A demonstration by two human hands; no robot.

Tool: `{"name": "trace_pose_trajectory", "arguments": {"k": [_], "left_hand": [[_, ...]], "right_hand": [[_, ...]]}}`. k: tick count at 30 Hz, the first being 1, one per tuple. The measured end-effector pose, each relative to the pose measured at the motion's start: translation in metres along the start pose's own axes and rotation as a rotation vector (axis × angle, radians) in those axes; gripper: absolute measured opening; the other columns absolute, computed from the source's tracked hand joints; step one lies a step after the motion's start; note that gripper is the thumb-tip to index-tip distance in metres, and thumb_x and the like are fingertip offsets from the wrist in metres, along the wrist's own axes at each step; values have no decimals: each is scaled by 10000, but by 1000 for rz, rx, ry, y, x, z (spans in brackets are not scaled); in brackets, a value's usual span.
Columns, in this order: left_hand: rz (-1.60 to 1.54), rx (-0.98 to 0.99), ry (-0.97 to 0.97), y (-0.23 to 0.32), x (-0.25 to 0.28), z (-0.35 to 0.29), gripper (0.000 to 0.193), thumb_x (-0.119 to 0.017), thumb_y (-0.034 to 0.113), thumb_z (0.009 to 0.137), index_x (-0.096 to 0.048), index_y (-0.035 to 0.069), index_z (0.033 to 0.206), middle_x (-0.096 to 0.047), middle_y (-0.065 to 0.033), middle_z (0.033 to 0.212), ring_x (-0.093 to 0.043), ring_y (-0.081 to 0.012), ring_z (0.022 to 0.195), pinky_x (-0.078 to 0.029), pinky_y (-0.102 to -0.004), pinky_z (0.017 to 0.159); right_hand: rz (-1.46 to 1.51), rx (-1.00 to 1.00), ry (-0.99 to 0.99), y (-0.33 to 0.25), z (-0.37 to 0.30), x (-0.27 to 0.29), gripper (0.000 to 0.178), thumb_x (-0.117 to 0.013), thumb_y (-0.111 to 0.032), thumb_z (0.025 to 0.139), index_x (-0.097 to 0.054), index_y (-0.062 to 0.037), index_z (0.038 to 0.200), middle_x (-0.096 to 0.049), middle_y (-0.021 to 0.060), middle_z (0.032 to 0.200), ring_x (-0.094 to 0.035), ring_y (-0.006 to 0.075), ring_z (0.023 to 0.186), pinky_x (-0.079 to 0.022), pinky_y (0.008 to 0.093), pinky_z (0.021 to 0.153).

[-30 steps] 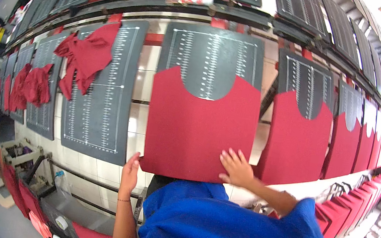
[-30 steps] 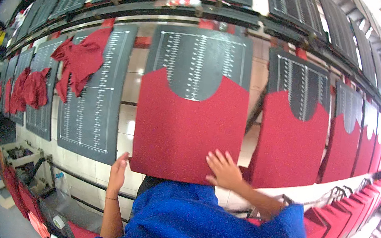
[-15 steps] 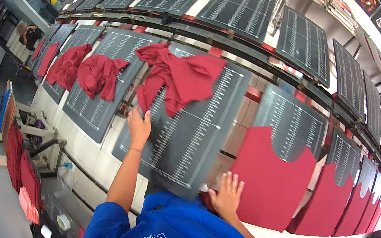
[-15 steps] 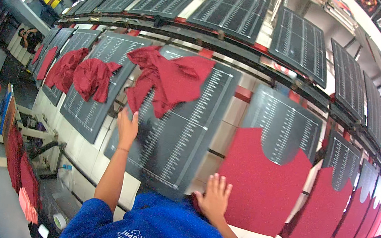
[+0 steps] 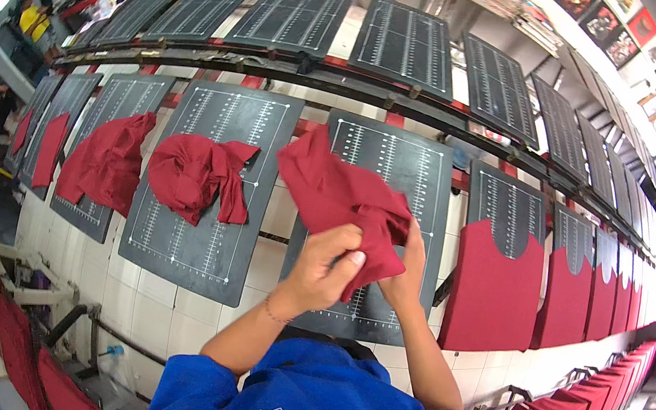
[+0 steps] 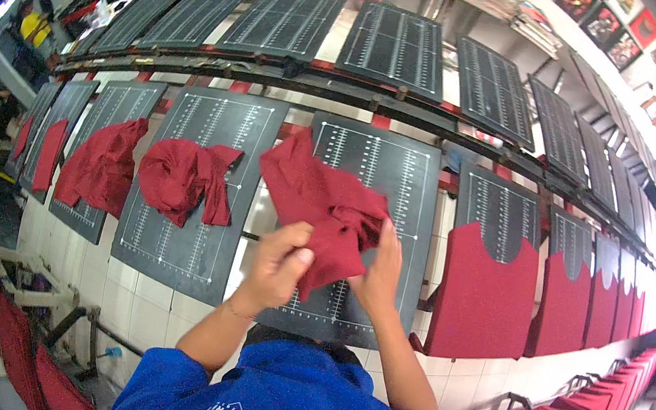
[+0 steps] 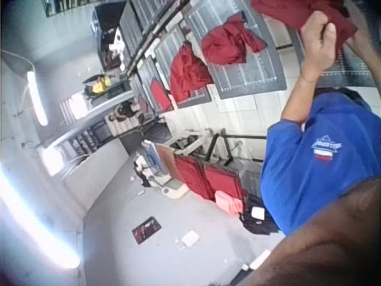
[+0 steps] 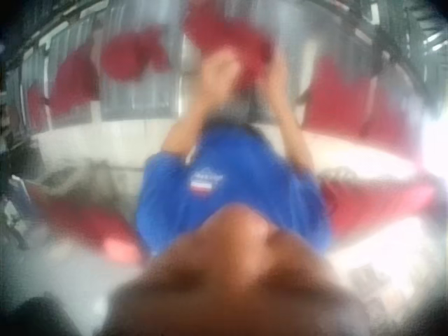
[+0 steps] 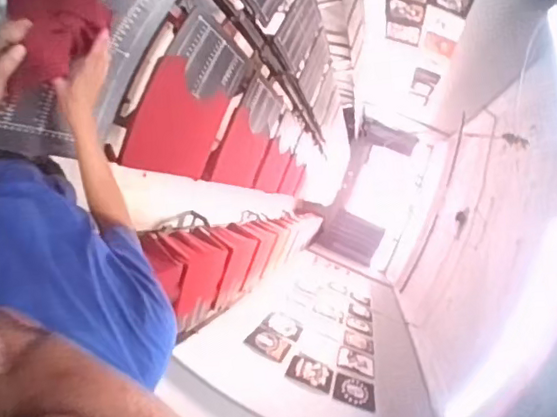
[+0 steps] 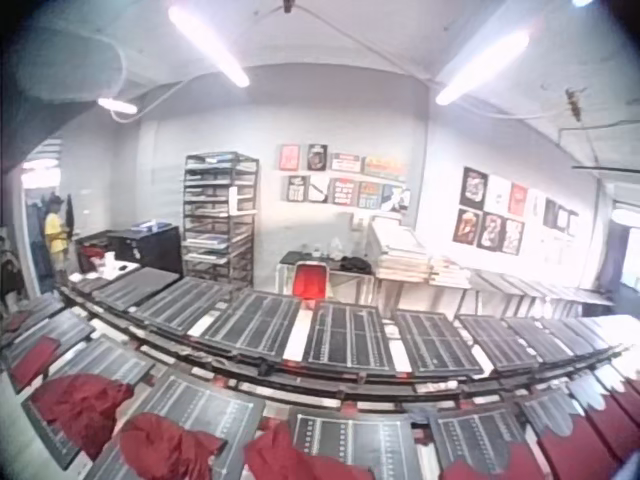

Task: The person prepares garment pieces for screen printing by smoothing them onto a series of printing platens, then collects and stacks the items from a table.

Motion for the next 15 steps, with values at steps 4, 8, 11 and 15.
{"name": "trace_pose_trajectory", "arguments": {"k": [4, 8, 11, 15], "left_hand": [[311, -342, 282, 70, 47, 41, 67, -555, 13, 839, -571, -26, 891, -573, -99, 843, -506, -174, 725, -429, -314, 669], [419, -243, 770, 141, 118, 103, 209, -444, 201, 963, -534, 48, 854, -456, -10, 802, -453, -118, 767, -386, -263, 744], [-110, -145, 748, 151, 164, 137, 196, -529, 192, 964, -613, 49, 1068, -609, -28, 1003, -599, -130, 923, -512, -298, 777], [-203, -115, 602, 144, 186, 168, 168, -539, 175, 978, -625, 45, 1040, -653, -44, 983, -636, -139, 871, -529, -310, 790]], "right_hand": [[-159, -142, -156, 32, 29, 2, 462, -675, -31, 752, -599, -60, 1207, -643, 169, 1159, -596, 337, 1119, -423, 442, 990], [30, -104, 192, 13, 27, 88, 264, -565, 45, 799, -673, -5, 1035, -690, 180, 954, -678, 321, 891, -520, 373, 807], [100, -257, 318, 17, 12, 173, 201, -592, 19, 845, -668, 24, 1031, -654, 48, 821, -594, 110, 797, -479, 281, 716], [209, -200, 471, -4, 9, 240, 174, -559, -110, 972, -666, 22, 1010, -558, -51, 815, -468, 53, 715, -392, 231, 624]]}}
Point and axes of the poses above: each hand's wrist, its own z-axis towards the middle knuckle, its own x-axis out of the back of the hand, y = z × x, the point moved 1 cm from there along z, towards the middle knuckle
